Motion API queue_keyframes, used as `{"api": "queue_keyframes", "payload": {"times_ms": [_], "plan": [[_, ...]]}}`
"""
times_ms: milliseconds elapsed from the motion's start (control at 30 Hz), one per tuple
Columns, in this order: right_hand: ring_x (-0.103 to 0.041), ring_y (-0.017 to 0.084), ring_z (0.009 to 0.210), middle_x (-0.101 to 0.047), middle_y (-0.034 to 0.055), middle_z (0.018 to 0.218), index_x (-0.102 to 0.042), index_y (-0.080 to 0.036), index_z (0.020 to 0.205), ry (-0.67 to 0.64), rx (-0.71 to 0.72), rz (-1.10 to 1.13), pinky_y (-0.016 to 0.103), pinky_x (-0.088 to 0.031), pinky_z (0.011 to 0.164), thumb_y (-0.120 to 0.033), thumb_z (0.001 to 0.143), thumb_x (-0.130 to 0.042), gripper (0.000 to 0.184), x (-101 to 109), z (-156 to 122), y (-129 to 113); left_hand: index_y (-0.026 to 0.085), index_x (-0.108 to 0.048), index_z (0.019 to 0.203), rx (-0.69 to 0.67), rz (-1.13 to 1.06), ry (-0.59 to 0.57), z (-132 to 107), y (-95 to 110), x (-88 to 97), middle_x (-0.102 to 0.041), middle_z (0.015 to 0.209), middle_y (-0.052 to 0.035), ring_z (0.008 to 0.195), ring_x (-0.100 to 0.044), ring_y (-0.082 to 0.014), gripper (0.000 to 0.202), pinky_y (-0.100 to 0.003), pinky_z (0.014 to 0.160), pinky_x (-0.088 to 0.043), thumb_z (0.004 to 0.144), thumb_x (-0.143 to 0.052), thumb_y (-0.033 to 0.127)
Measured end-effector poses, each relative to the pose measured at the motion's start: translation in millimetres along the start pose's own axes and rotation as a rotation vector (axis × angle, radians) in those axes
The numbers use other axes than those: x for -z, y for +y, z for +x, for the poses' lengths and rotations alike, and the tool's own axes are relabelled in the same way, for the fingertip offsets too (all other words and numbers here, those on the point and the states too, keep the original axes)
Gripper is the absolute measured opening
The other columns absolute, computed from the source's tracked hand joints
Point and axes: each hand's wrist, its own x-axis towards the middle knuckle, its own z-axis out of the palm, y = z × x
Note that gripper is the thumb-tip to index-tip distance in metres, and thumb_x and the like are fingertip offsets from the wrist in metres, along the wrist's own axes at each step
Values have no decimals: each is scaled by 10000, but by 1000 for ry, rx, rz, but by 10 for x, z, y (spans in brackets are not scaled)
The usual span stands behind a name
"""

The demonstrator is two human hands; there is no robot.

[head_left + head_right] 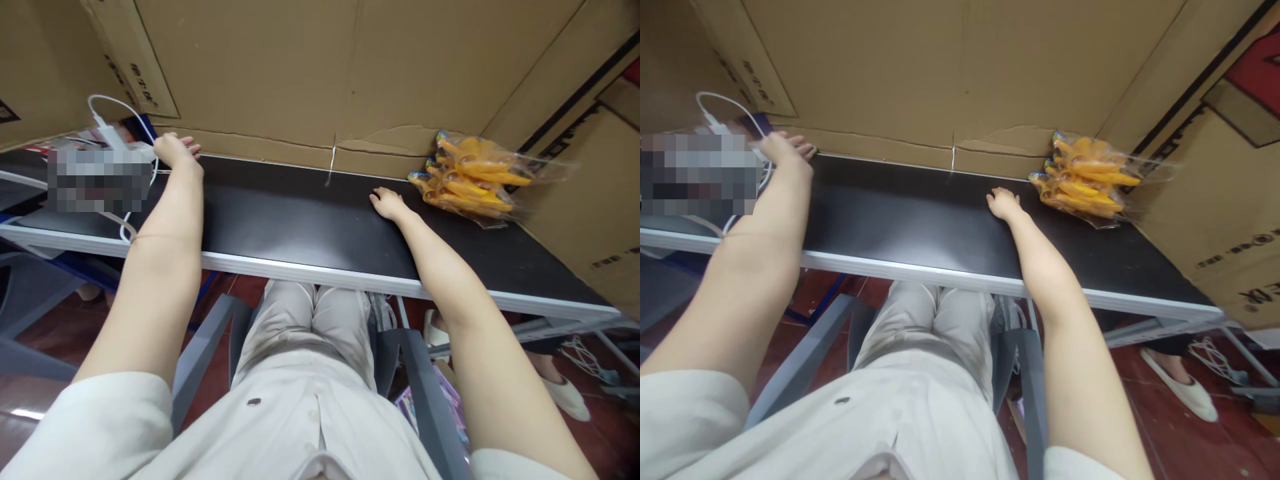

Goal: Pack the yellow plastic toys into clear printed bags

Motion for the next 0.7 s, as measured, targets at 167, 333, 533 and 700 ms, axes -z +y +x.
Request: {"api": "queue_keyframes", "payload": {"times_ms": [167,333,533,700], "plan": [[-421,368,1611,-417,195,1735,-557,-102,1598,-20,-9,-8,631,-326,1315,-328,1100,-374,577,14,-5,-14,160,-392,1580,188,-184,-155,-422,72,-407,-666,1547,-15,1405,-611,-73,543,-312,1052,-528,1124,-97,184],[-428,365,1611,-449,188,1711,-547,-102,1614,-39,-10,25,635,-342,1311,-313,1087,-440,578,71,4,-2,255,-603,1384,292,-311,-272,-711,-129,-727,-755,1433,-33,1385,-675,-184,414,-360,1062,-584,990,-476,276],[-658,280,1415,-676,205,1502,-709,-64,1402,-57,10,296,394,-458,1255,-203,1010,-605,429,273,-46,88,228,-619,1398,61,212,-455,-945,-279,-837,-812,1270,-125,1229,-762,-305,467,-485,1073,-597,940,-547,280],[-796,276,1123,-765,166,1359,-682,-201,1367,143,-129,759,469,-623,993,-460,1108,-429,445,475,-52,172,155,-693,1422,-439,953,-733,-1182,-317,-897,-704,1480,-170,1429,-632,-325,552,-426,1228,-474,880,-608,222]]}}
